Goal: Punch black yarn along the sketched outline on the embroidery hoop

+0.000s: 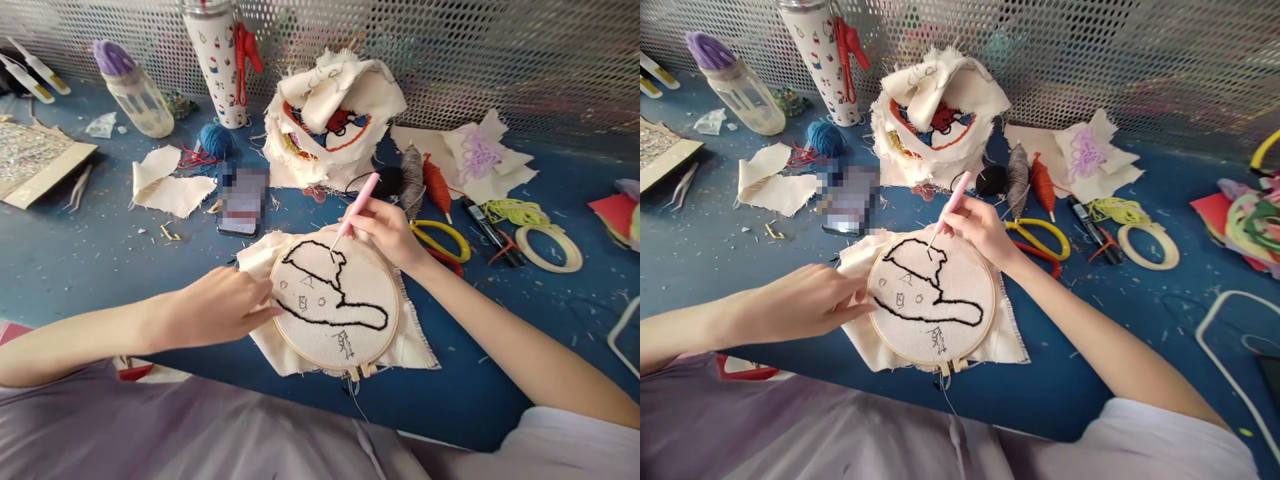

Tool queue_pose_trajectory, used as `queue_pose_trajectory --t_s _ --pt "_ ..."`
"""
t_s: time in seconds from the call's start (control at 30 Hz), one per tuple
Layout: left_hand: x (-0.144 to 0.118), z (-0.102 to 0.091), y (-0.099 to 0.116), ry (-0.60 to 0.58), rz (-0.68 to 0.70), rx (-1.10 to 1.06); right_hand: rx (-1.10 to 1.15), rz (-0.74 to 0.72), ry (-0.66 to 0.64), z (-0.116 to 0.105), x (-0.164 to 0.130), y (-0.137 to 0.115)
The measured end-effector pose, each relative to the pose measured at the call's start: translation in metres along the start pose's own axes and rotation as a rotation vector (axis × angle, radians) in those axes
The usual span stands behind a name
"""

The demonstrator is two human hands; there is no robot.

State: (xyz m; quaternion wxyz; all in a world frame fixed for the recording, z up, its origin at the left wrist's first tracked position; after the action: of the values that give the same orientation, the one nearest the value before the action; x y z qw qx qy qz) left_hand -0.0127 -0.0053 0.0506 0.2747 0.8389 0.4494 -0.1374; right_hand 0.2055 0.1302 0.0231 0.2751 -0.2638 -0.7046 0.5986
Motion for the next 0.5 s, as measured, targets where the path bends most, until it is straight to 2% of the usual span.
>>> queue_pose_trajectory --t_s 0.1,0.2,0.27,0.4,0.5 --pt "-0.008 0.015 0.001 -0.087 -0.016 -0.231 0.074 0.017 0.041 -0.002 -0.012 0.008" --pt "-0.012 0.026 0.000 -0.225 -0.039 -0.620 0.127 -0.018 0.092 0.002 -0.018 0.013" --pt "-0.015 0.031 0.003 -0.255 -0.015 -0.853 0.148 -0.050 0.147 0.004 -0.021 0.014" --pt "-0.022 0.034 0.013 -0.109 0.070 -1.021 0.227 -0.059 0.309 0.003 -0.024 0.015" --pt "-0.019 0.029 0.016 0.138 0.136 -1.118 0.286 -0.049 0.417 0.000 -0.025 0.016"
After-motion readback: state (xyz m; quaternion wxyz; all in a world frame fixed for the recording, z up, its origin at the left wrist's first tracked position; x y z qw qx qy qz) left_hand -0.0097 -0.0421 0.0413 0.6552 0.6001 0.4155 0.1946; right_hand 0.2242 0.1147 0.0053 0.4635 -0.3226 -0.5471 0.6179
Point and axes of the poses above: each hand's wrist, its own x-axis towards the middle knuckle, its own z-axis out of the palm, y = z × x, the point moved 3 cm from there along x, towards the middle knuckle, and after that the axes turned 14 degrees about -y, right-handed, at the moved point
